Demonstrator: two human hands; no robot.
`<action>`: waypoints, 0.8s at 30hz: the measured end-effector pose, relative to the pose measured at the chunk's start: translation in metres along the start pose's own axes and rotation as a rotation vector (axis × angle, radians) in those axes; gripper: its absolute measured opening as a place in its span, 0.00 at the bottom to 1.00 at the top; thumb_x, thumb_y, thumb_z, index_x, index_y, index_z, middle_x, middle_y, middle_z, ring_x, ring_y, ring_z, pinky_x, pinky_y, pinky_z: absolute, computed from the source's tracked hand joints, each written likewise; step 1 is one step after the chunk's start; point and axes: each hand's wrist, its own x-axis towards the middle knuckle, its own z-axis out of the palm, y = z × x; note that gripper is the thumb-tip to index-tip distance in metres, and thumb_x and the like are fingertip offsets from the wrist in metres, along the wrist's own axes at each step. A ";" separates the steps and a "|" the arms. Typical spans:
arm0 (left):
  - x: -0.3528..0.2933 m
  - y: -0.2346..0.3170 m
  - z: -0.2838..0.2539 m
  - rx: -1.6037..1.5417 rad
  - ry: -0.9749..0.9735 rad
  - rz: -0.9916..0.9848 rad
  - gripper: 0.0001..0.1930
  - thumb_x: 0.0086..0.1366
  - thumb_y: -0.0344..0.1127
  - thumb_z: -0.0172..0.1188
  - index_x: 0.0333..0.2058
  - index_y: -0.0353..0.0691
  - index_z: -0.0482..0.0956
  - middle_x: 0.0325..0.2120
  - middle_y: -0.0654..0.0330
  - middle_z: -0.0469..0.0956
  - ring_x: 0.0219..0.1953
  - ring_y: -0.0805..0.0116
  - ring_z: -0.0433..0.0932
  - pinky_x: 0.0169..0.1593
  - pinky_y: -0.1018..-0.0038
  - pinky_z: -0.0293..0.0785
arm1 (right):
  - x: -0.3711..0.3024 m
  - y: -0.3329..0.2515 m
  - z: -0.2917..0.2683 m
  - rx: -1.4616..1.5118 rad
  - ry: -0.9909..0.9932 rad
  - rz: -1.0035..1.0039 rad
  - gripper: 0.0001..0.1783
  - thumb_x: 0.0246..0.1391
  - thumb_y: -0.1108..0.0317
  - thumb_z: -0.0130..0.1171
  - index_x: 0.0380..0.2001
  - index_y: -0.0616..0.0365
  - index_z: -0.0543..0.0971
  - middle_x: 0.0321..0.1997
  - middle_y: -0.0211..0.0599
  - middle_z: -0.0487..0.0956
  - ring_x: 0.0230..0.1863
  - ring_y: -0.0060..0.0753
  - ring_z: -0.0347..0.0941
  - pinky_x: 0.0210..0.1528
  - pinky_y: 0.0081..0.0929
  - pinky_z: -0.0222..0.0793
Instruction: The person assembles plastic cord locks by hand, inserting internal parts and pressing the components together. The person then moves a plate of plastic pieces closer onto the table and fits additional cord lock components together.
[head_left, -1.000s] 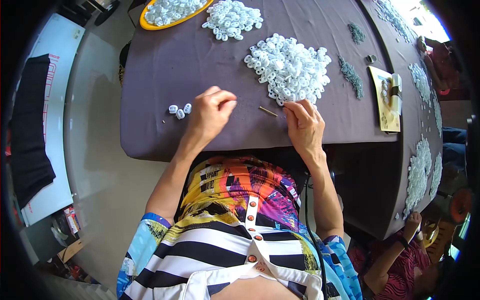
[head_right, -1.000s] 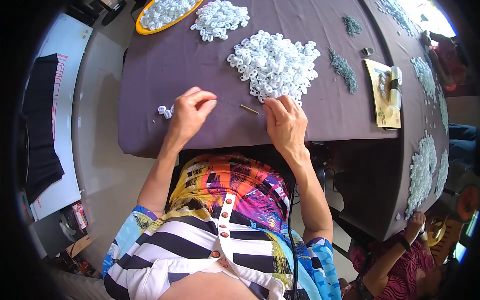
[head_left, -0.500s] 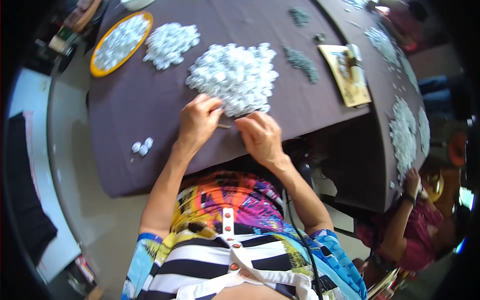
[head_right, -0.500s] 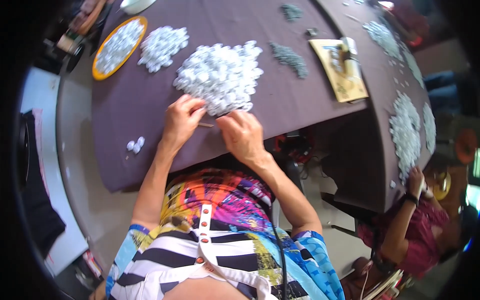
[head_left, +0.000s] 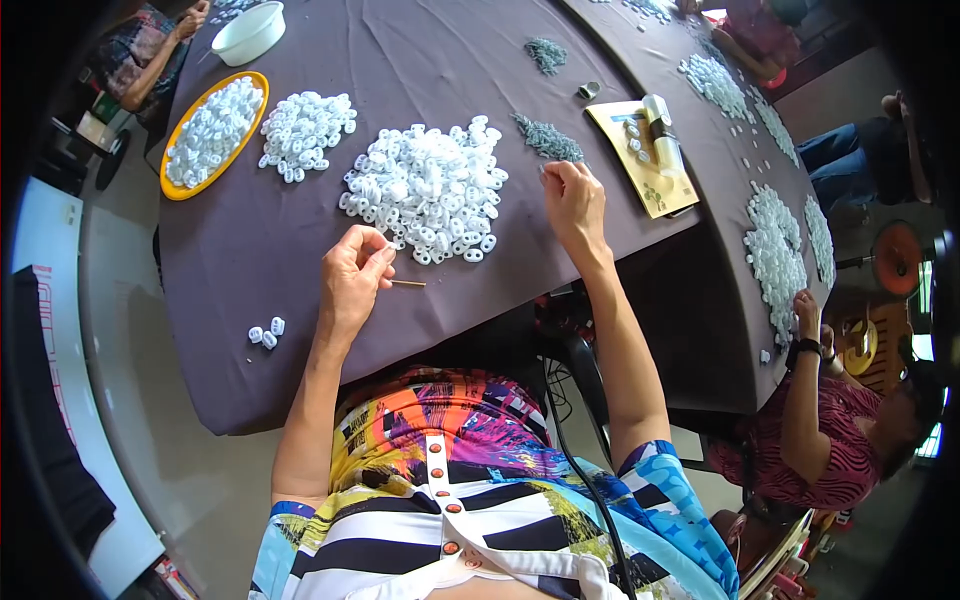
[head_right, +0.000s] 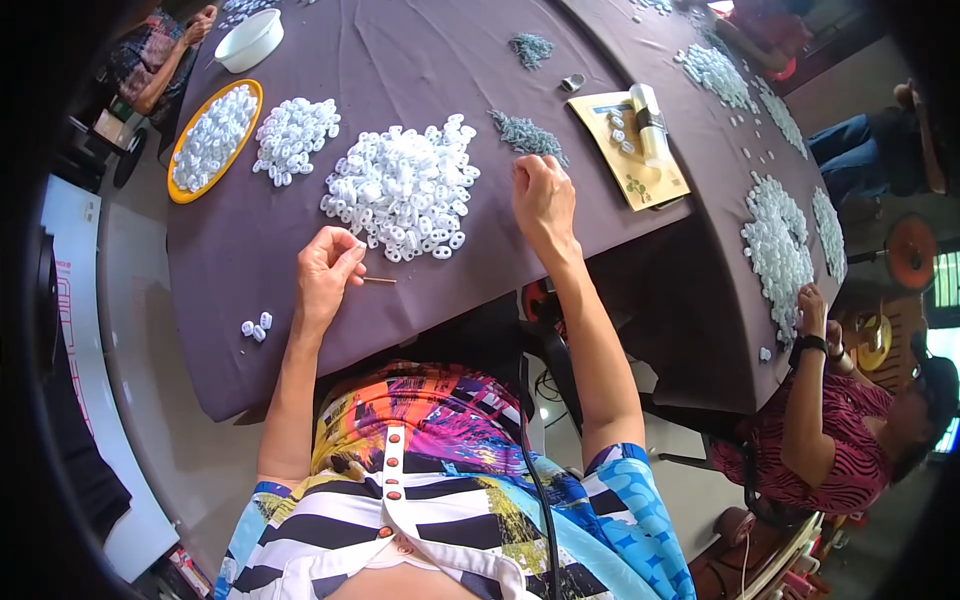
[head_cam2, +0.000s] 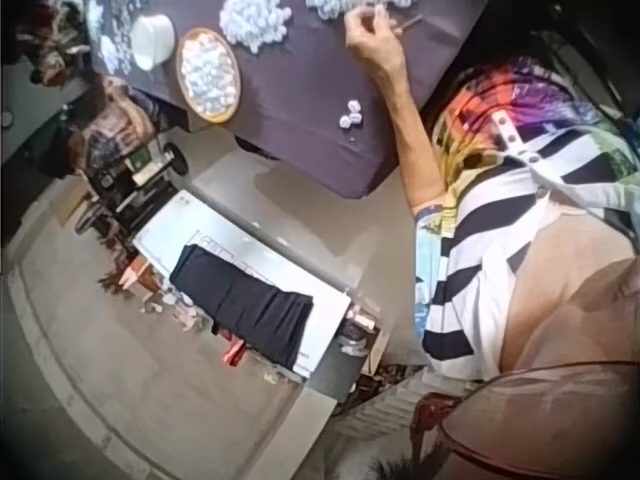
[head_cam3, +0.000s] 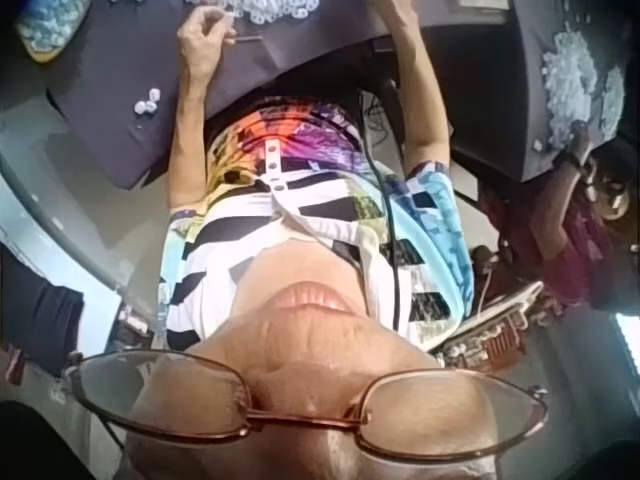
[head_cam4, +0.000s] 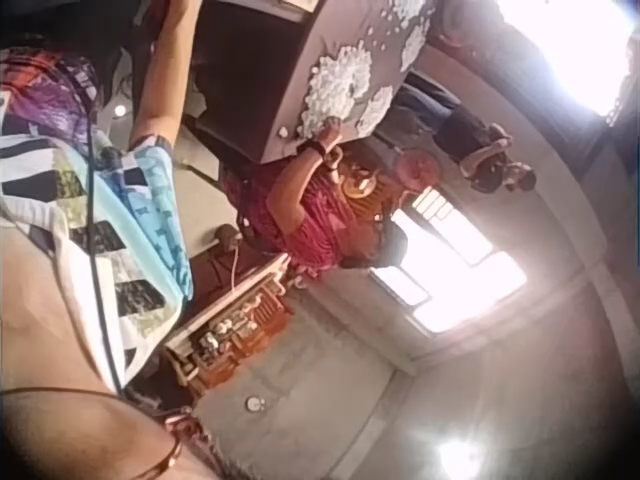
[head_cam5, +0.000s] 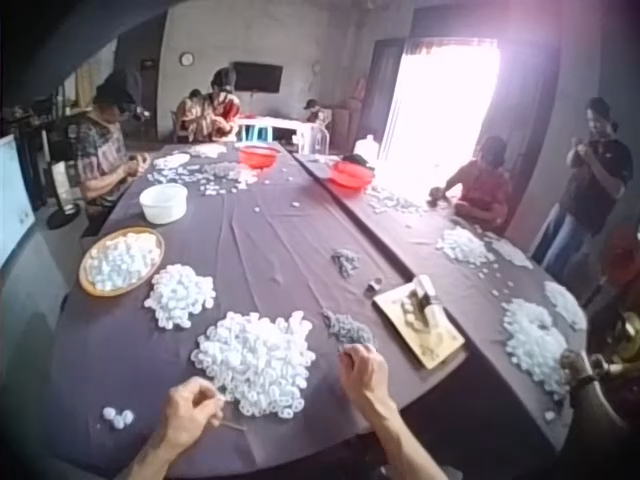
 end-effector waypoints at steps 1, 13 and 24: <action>-0.003 0.001 -0.002 -0.185 0.010 -0.047 0.03 0.57 0.25 0.59 0.27 0.38 0.73 0.20 0.66 0.73 0.18 0.82 0.71 0.19 0.84 0.69 | 0.004 0.000 0.005 -0.064 0.013 -0.010 0.05 0.46 0.71 0.58 0.27 0.61 0.79 0.26 0.43 0.77 0.28 0.45 0.74 0.32 0.35 0.70; -0.035 -0.014 -0.015 -0.570 0.071 -0.187 0.06 0.57 0.25 0.59 0.34 0.33 0.78 0.25 0.62 0.77 0.24 0.77 0.77 0.26 0.81 0.77 | 0.004 -0.015 0.008 -0.135 -0.070 -0.059 0.06 0.55 0.70 0.48 0.32 0.60 0.72 0.29 0.49 0.73 0.32 0.54 0.70 0.35 0.42 0.66; -0.052 -0.021 -0.032 -0.467 0.103 -0.167 0.07 0.58 0.26 0.59 0.36 0.33 0.73 0.26 0.63 0.75 0.25 0.77 0.76 0.28 0.80 0.77 | -0.078 -0.168 0.031 1.046 -0.655 0.343 0.07 0.56 0.78 0.48 0.37 0.64 0.74 0.21 0.27 0.72 0.21 0.16 0.69 0.25 0.16 0.67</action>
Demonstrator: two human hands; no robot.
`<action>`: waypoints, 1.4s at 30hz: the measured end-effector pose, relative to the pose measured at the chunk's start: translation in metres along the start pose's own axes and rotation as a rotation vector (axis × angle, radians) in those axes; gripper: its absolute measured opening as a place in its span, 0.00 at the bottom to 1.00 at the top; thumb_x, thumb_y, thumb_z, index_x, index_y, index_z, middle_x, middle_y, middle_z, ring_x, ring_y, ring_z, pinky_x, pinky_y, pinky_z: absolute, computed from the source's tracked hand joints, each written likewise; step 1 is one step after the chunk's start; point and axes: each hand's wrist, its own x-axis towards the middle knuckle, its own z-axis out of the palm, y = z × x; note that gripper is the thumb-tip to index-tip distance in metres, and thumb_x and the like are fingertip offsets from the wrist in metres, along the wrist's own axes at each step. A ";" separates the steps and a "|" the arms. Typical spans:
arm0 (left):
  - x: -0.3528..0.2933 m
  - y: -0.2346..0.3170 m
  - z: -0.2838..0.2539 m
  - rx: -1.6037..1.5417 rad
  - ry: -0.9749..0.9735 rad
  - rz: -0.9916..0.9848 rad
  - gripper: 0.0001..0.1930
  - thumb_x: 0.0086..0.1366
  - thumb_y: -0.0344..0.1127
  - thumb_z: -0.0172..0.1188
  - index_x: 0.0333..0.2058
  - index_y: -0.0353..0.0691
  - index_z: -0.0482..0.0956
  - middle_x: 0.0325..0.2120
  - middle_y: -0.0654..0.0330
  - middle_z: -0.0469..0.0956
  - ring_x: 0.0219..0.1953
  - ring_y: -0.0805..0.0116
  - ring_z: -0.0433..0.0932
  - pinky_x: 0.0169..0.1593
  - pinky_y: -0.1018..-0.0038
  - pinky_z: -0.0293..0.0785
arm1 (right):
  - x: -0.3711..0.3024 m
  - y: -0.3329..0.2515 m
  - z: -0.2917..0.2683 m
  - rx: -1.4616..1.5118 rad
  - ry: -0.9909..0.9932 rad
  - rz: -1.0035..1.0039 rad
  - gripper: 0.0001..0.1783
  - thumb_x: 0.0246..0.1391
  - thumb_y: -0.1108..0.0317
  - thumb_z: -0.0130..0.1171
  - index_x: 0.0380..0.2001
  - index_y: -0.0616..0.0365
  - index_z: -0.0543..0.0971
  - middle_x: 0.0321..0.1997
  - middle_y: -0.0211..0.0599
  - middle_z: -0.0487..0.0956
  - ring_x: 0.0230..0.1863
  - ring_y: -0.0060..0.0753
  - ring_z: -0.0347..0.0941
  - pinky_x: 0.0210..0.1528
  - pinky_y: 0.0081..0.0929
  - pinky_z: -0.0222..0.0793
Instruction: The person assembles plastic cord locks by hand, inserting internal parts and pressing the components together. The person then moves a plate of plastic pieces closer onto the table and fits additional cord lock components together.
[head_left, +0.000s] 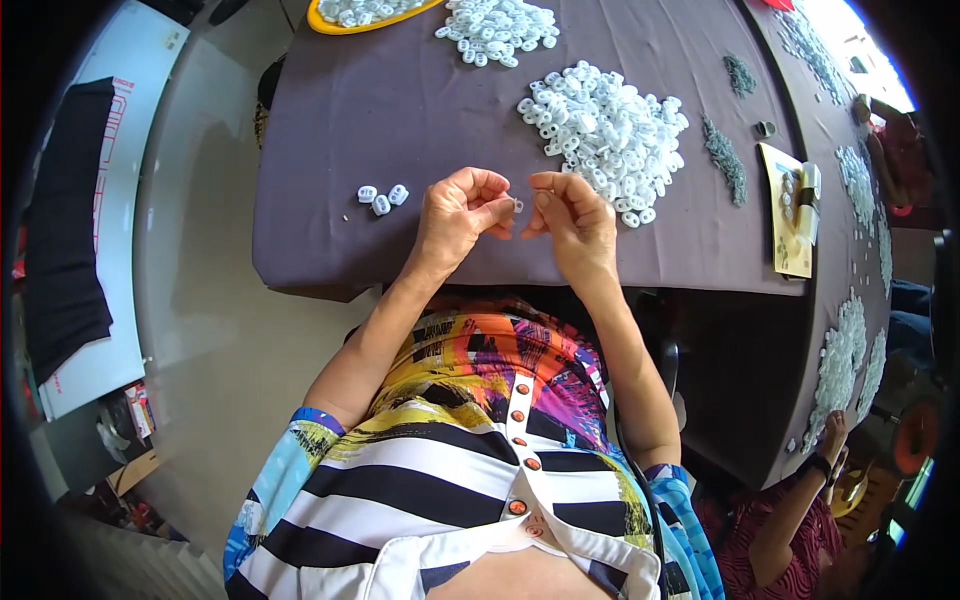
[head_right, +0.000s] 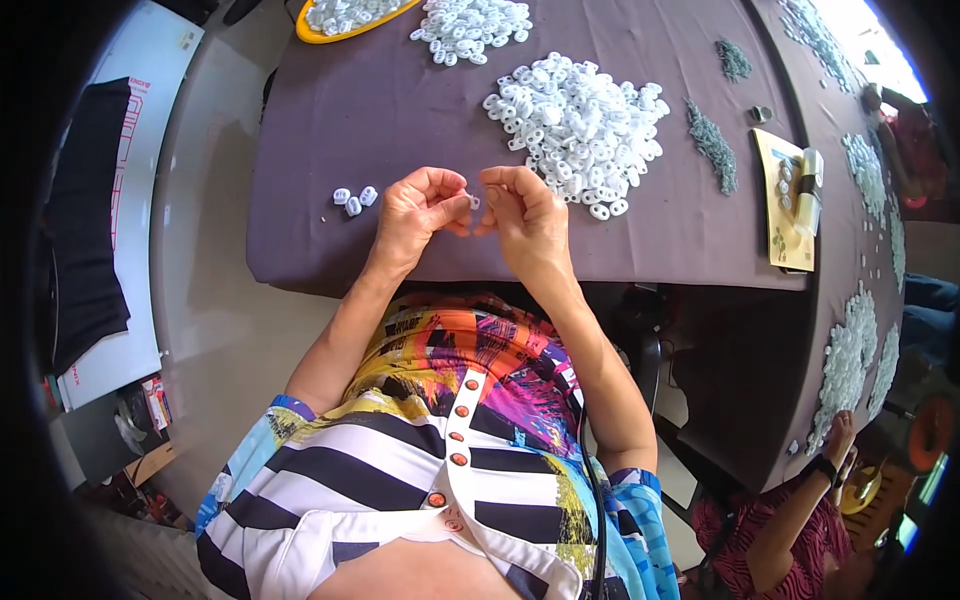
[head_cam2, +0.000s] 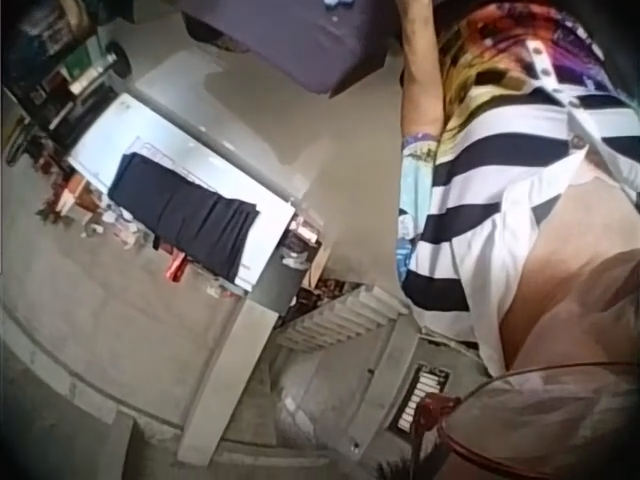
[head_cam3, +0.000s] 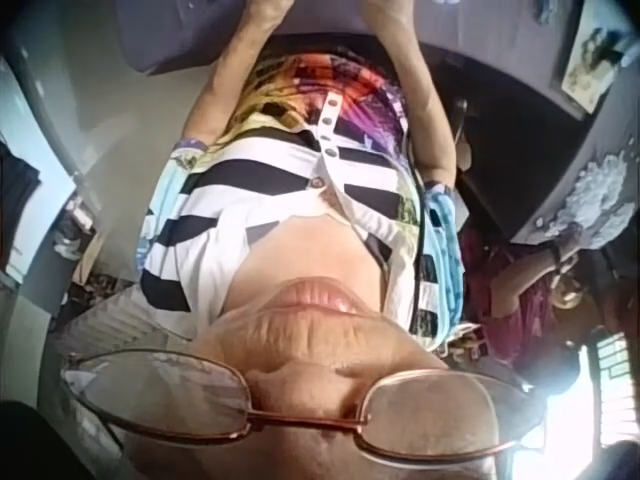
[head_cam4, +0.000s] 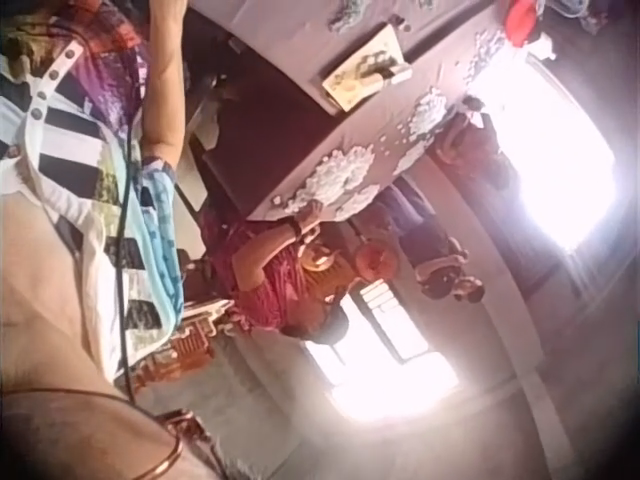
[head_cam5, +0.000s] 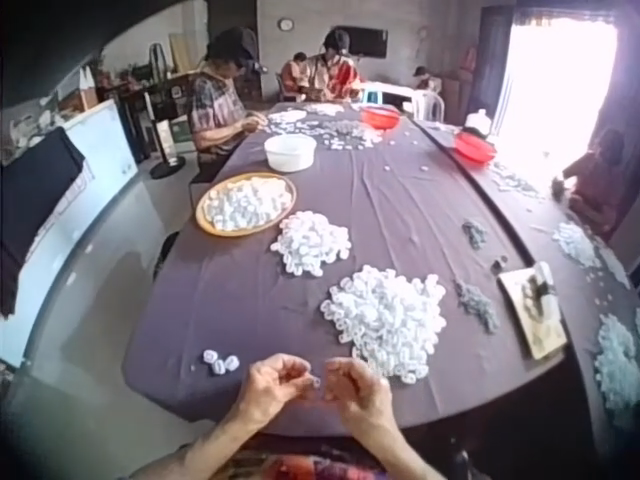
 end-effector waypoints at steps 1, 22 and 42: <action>0.000 -0.001 -0.002 0.012 -0.013 0.009 0.08 0.58 0.26 0.59 0.36 0.33 0.73 0.26 0.63 0.75 0.26 0.77 0.76 0.29 0.80 0.77 | 0.000 0.004 0.003 0.002 -0.006 0.001 0.07 0.56 0.78 0.48 0.37 0.64 0.74 0.21 0.27 0.72 0.21 0.16 0.69 0.25 0.16 0.67; -0.003 0.000 0.000 0.042 -0.027 0.028 0.08 0.57 0.23 0.58 0.37 0.32 0.74 0.29 0.63 0.76 0.28 0.79 0.75 0.29 0.82 0.76 | 0.002 0.017 0.001 0.027 -0.101 0.043 0.04 0.56 0.75 0.53 0.32 0.63 0.76 0.25 0.27 0.75 0.25 0.14 0.70 0.27 0.15 0.73; -0.004 -0.009 0.009 0.067 0.103 0.108 0.04 0.59 0.21 0.54 0.33 0.31 0.73 0.25 0.63 0.75 0.26 0.79 0.74 0.29 0.82 0.75 | 0.005 0.021 0.011 -0.014 0.003 0.113 0.03 0.53 0.78 0.54 0.31 0.66 0.76 0.23 0.31 0.76 0.21 0.17 0.71 0.23 0.16 0.73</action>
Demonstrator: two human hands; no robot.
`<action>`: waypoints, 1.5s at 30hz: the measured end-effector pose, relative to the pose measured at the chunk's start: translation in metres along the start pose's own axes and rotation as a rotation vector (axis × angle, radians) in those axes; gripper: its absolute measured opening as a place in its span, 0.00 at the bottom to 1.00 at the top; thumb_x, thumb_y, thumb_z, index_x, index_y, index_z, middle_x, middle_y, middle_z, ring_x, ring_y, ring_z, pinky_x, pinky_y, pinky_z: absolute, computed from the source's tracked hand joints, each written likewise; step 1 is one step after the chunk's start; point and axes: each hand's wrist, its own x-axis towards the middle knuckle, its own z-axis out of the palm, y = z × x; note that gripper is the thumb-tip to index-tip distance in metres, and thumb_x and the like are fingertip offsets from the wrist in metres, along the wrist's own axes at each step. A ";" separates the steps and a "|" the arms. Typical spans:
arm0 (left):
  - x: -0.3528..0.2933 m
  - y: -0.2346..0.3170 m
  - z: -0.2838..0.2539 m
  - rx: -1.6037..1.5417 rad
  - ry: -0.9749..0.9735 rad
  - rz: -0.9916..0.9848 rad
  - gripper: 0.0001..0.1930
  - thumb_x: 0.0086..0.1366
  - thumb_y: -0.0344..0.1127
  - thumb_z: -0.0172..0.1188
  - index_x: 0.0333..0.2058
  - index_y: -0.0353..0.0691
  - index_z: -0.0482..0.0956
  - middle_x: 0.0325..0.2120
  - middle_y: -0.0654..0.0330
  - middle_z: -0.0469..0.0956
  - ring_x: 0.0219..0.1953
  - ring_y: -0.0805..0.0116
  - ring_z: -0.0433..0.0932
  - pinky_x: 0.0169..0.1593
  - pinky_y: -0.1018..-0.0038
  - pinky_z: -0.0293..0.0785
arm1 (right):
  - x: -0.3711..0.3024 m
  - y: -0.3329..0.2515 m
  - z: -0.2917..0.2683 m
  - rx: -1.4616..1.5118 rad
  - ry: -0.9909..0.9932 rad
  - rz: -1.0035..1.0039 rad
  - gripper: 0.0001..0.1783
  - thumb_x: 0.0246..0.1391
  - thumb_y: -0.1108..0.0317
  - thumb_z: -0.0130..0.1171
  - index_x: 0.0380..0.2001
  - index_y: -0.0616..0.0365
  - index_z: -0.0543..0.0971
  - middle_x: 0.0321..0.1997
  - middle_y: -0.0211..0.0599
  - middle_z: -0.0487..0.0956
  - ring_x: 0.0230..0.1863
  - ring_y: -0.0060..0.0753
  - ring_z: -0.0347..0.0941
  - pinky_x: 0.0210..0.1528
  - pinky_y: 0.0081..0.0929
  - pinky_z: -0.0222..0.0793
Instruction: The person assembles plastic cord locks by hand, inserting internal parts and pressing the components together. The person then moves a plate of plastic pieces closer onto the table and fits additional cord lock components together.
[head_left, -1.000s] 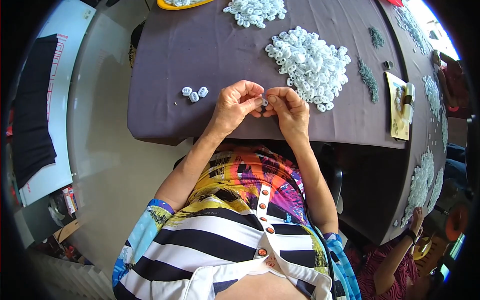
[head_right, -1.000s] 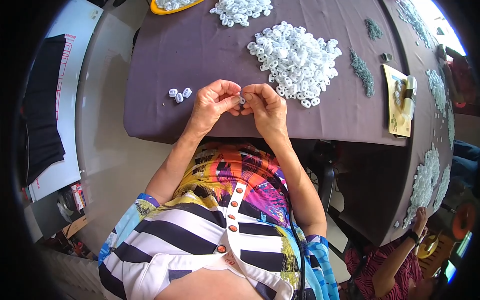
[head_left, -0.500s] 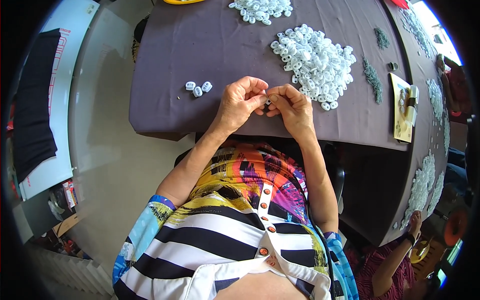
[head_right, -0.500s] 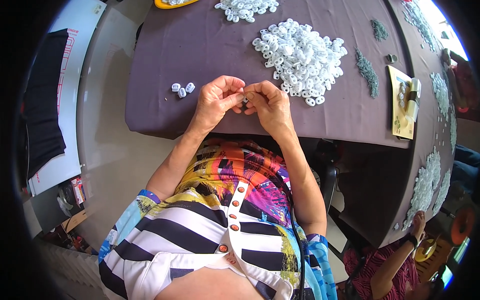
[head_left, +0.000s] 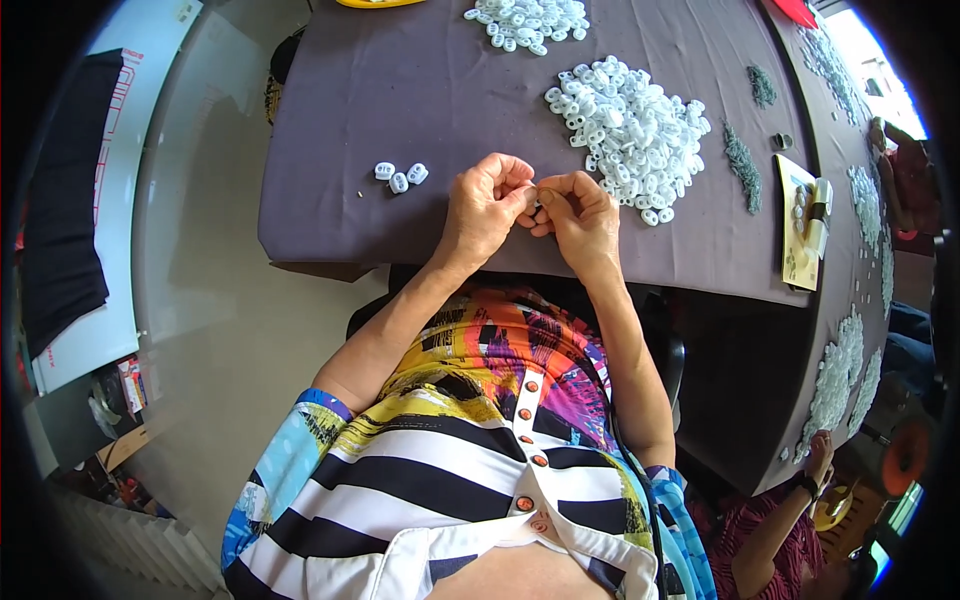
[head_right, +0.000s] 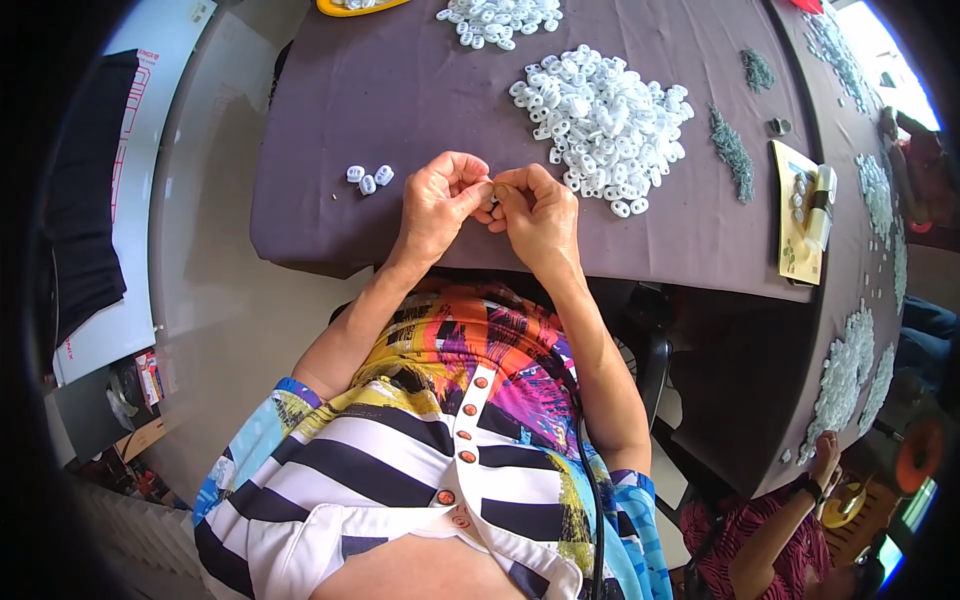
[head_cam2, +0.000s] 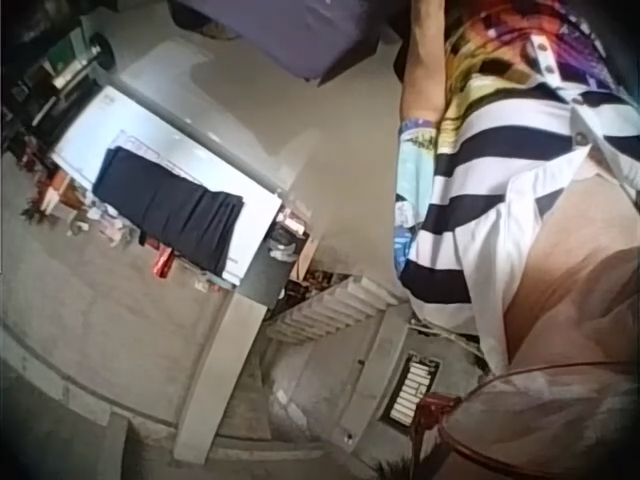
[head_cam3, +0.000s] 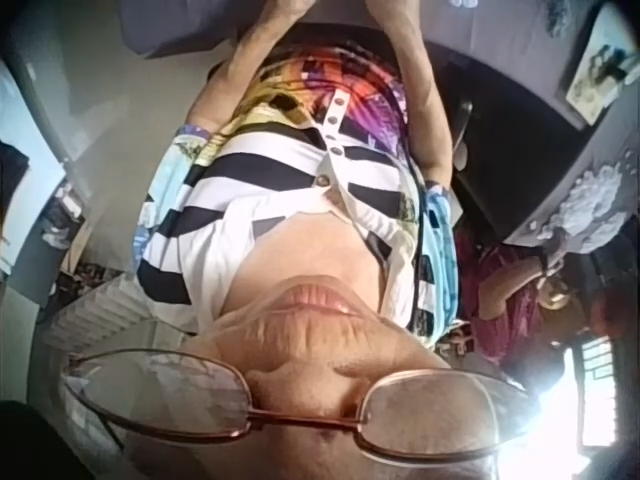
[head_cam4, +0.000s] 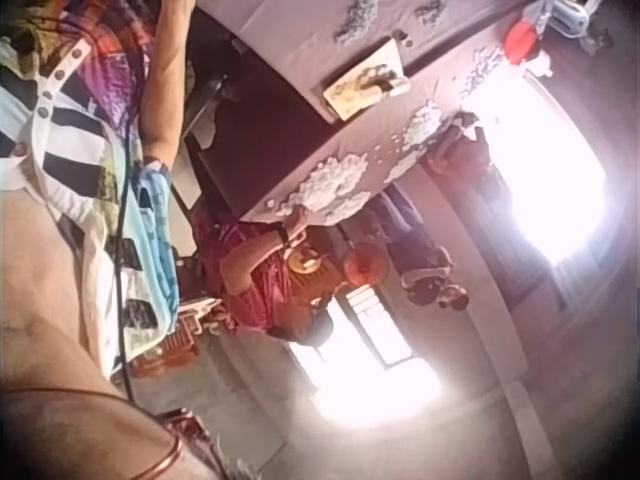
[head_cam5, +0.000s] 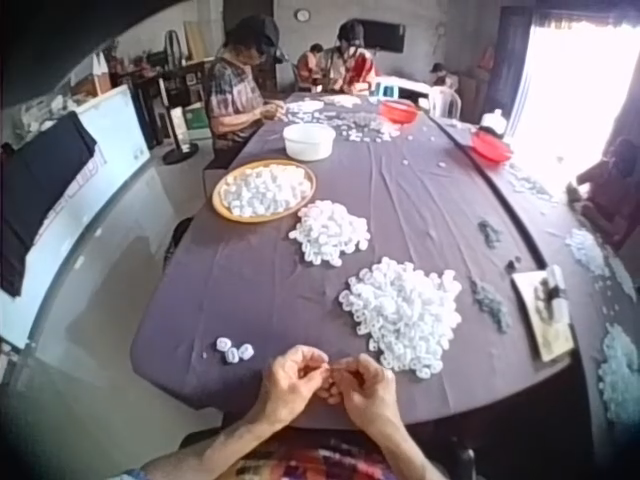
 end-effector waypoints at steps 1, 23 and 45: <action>0.000 0.000 0.000 0.033 -0.003 -0.003 0.03 0.59 0.22 0.55 0.32 0.32 0.74 0.26 0.63 0.75 0.27 0.79 0.75 0.30 0.81 0.75 | 0.001 -0.001 0.000 -0.002 0.000 -0.004 0.03 0.53 0.78 0.54 0.31 0.66 0.76 0.23 0.31 0.76 0.21 0.17 0.71 0.23 0.16 0.73; -0.002 -0.002 0.003 0.109 0.079 0.087 0.06 0.63 0.28 0.53 0.32 0.31 0.75 0.20 0.61 0.78 0.18 0.78 0.75 0.21 0.81 0.73 | 0.006 -0.004 -0.001 0.164 -0.017 0.040 0.07 0.54 0.75 0.54 0.35 0.65 0.77 0.26 0.32 0.78 0.24 0.18 0.72 0.26 0.15 0.72; 0.000 0.012 0.004 0.017 -0.007 -0.111 0.09 0.63 0.34 0.53 0.34 0.33 0.74 0.21 0.61 0.77 0.18 0.79 0.73 0.20 0.83 0.70 | 0.005 -0.001 0.002 0.114 0.058 -0.009 0.05 0.55 0.74 0.55 0.33 0.64 0.77 0.22 0.26 0.73 0.21 0.13 0.66 0.21 0.12 0.65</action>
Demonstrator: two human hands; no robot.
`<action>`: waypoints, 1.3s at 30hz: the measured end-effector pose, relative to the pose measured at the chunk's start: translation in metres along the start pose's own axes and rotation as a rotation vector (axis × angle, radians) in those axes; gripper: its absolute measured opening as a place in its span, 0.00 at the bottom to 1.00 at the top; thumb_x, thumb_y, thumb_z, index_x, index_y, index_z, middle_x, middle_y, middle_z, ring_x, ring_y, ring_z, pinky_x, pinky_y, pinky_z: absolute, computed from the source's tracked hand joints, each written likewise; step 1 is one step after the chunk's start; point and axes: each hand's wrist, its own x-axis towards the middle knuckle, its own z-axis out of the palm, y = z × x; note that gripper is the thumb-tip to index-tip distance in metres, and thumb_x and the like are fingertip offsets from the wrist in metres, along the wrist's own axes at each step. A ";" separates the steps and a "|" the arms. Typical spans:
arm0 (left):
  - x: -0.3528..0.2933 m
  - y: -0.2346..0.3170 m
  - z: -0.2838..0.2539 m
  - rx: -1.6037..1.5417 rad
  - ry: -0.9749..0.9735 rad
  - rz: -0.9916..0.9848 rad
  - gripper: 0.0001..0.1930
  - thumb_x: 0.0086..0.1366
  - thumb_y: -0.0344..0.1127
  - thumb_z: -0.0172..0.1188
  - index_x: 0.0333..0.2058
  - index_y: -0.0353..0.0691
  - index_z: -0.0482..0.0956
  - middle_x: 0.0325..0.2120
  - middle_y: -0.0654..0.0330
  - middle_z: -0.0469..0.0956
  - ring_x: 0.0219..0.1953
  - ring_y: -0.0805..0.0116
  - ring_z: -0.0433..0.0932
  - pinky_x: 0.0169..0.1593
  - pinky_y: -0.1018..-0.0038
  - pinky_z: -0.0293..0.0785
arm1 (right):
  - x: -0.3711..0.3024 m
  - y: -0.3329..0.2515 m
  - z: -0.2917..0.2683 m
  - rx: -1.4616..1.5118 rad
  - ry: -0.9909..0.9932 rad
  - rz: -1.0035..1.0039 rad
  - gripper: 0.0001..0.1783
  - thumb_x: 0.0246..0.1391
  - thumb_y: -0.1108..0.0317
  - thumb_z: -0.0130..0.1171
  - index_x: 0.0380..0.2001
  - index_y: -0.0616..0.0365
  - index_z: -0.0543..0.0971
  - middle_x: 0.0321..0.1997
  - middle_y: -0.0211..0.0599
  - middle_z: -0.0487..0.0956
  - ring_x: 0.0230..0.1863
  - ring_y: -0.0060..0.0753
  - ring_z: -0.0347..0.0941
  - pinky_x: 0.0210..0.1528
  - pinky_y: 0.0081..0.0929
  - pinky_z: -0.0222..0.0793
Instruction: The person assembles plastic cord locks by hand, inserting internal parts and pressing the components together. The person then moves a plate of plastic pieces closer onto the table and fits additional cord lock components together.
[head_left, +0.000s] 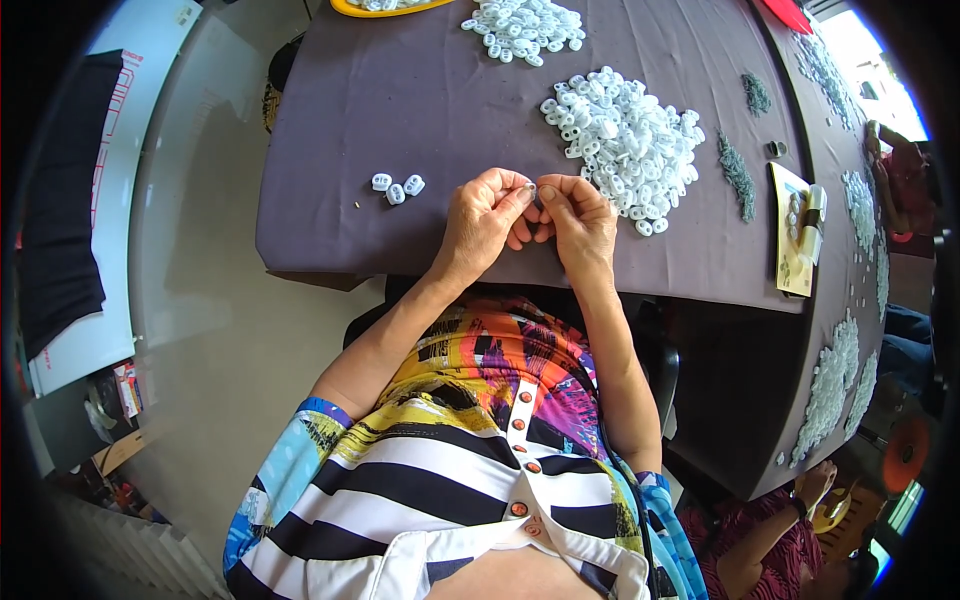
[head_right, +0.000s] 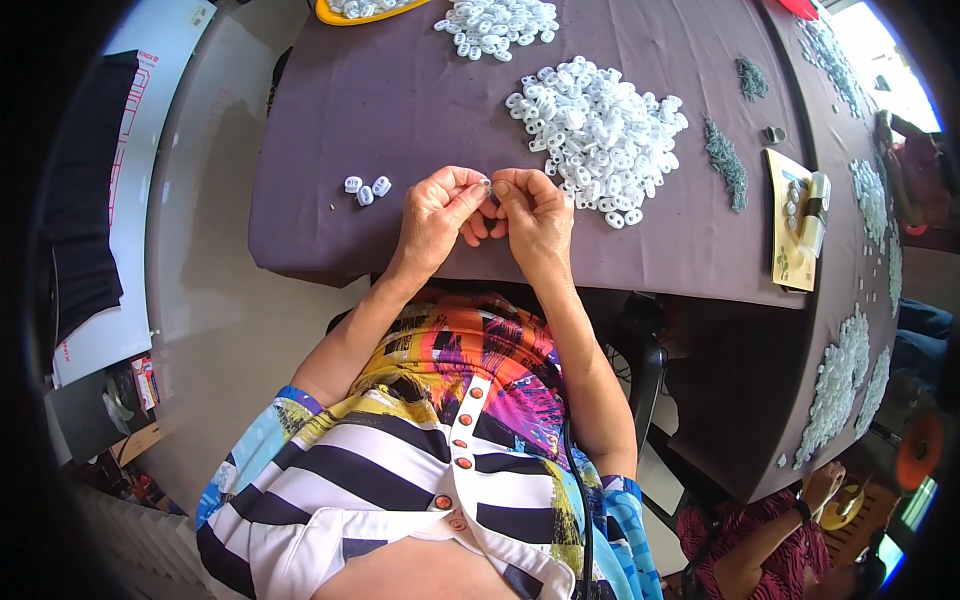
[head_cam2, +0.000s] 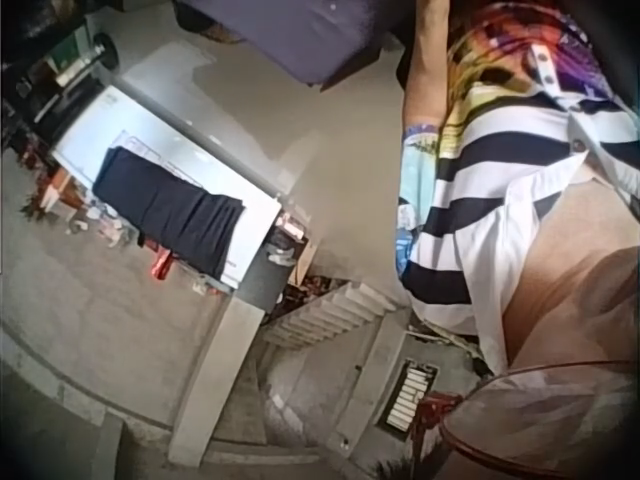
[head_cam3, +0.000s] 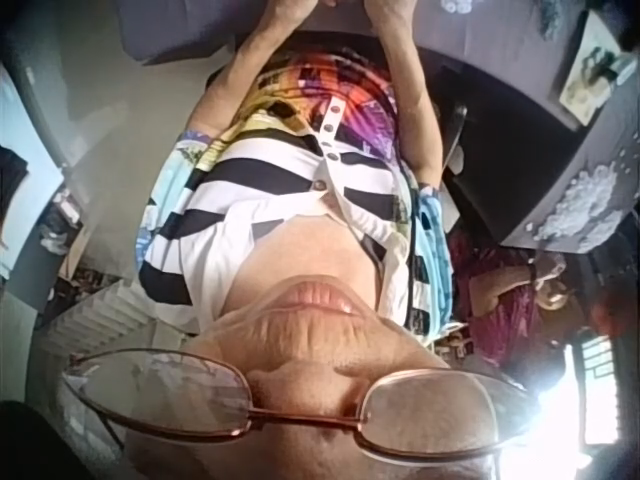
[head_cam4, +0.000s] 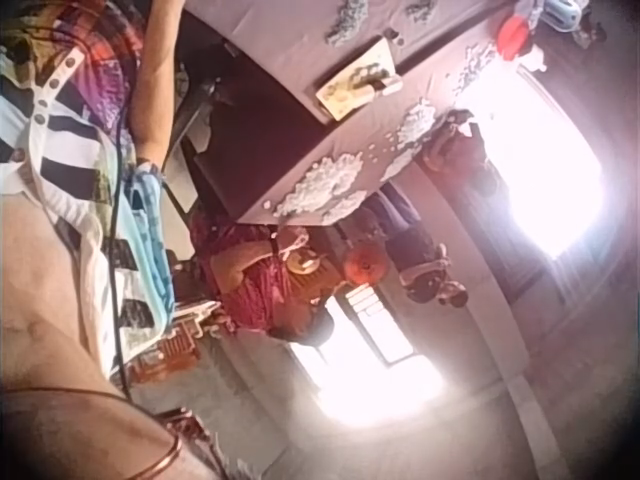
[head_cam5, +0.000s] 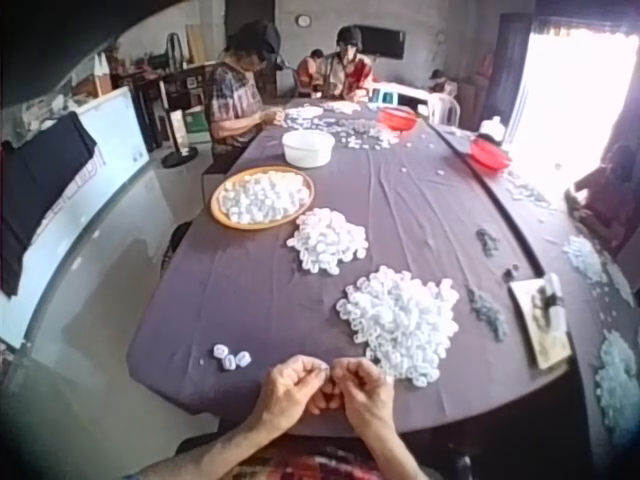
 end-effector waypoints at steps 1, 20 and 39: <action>0.000 -0.001 0.000 0.001 -0.003 0.004 0.09 0.63 0.34 0.53 0.34 0.33 0.74 0.21 0.62 0.77 0.17 0.79 0.72 0.20 0.83 0.69 | 0.000 0.000 0.001 0.000 -0.001 0.000 0.05 0.55 0.74 0.55 0.33 0.64 0.77 0.22 0.26 0.73 0.21 0.13 0.66 0.21 0.12 0.65; 0.000 -0.003 0.000 0.086 0.031 0.072 0.06 0.64 0.32 0.52 0.31 0.36 0.73 0.19 0.64 0.75 0.14 0.83 0.69 0.15 0.85 0.65 | -0.003 0.002 0.007 -0.227 0.036 -0.150 0.04 0.55 0.76 0.52 0.27 0.63 0.75 0.19 0.28 0.74 0.16 0.14 0.66 0.17 0.14 0.64; -0.001 -0.003 -0.004 0.091 -0.010 0.047 0.06 0.65 0.31 0.51 0.32 0.34 0.71 0.19 0.62 0.74 0.16 0.79 0.71 0.18 0.83 0.69 | -0.005 -0.001 0.012 -0.074 0.096 -0.082 0.03 0.53 0.76 0.54 0.30 0.63 0.76 0.21 0.26 0.74 0.19 0.12 0.66 0.20 0.12 0.65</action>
